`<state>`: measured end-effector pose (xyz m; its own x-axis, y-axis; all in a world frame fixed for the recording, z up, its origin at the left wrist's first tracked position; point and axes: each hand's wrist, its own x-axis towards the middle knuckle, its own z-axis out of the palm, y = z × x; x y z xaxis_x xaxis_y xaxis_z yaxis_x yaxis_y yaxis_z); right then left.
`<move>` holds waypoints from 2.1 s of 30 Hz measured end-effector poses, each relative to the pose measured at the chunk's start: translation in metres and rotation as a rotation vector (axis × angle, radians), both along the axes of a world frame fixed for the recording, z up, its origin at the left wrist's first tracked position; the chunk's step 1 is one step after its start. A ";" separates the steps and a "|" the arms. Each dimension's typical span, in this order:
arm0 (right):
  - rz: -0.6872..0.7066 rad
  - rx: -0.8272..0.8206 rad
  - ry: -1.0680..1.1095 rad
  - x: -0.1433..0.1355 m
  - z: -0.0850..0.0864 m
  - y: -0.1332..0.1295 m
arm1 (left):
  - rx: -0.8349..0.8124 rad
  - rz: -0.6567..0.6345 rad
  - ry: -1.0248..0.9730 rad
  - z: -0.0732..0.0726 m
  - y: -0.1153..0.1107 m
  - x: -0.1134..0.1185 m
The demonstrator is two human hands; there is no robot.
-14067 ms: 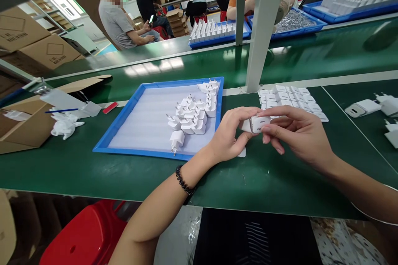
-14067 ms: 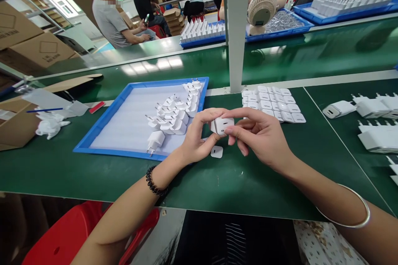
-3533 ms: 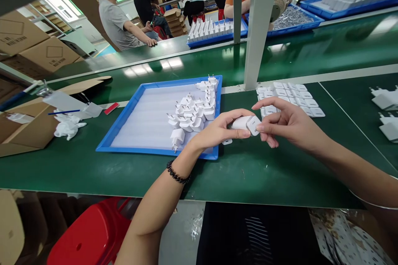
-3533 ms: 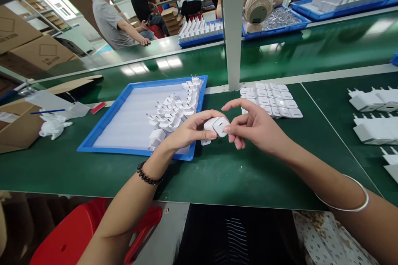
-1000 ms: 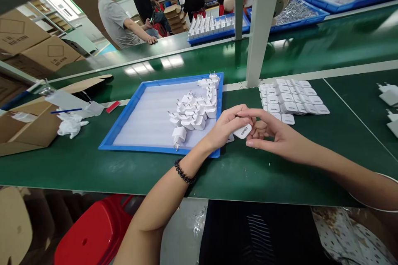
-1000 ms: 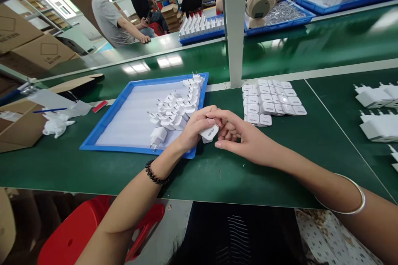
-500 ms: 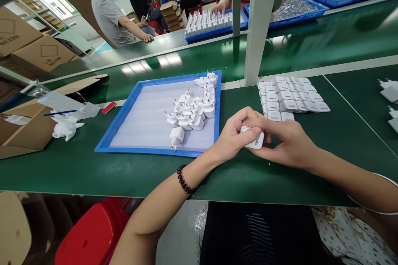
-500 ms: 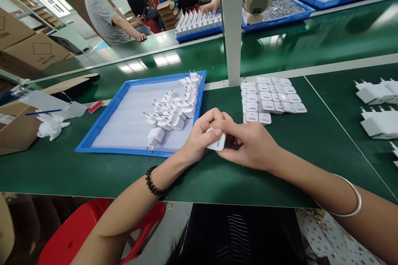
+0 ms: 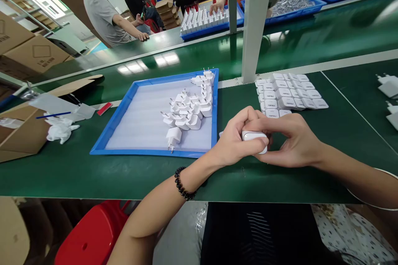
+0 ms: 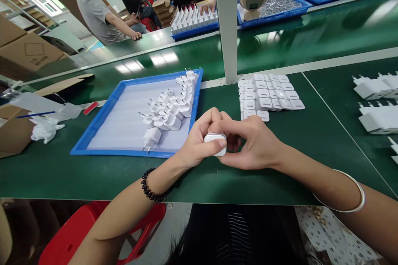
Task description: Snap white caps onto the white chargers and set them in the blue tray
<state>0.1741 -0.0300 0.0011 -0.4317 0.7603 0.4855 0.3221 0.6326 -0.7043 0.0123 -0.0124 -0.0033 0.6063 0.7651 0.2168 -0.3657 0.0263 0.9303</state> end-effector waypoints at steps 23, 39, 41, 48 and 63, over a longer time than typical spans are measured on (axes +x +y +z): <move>0.046 0.021 0.109 0.004 0.002 0.003 | 0.023 -0.143 0.016 -0.002 0.006 -0.014; 0.010 0.089 0.105 0.004 -0.007 0.006 | -0.030 -0.113 0.040 -0.001 0.010 -0.014; 0.012 0.085 0.102 0.004 -0.008 0.006 | -0.024 -0.101 0.058 0.000 0.009 -0.014; 0.054 -0.009 0.084 0.004 -0.005 0.006 | -0.009 -0.059 0.149 0.005 0.007 -0.015; -0.047 -0.675 0.390 0.008 0.002 0.022 | 0.320 0.220 0.641 0.026 0.027 -0.045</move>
<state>0.1822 -0.0085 0.0026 -0.2852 0.9582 0.0213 -0.0119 0.0187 -0.9998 -0.0323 0.0151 0.0228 0.5286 0.8424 0.1052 0.2847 -0.2927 0.9128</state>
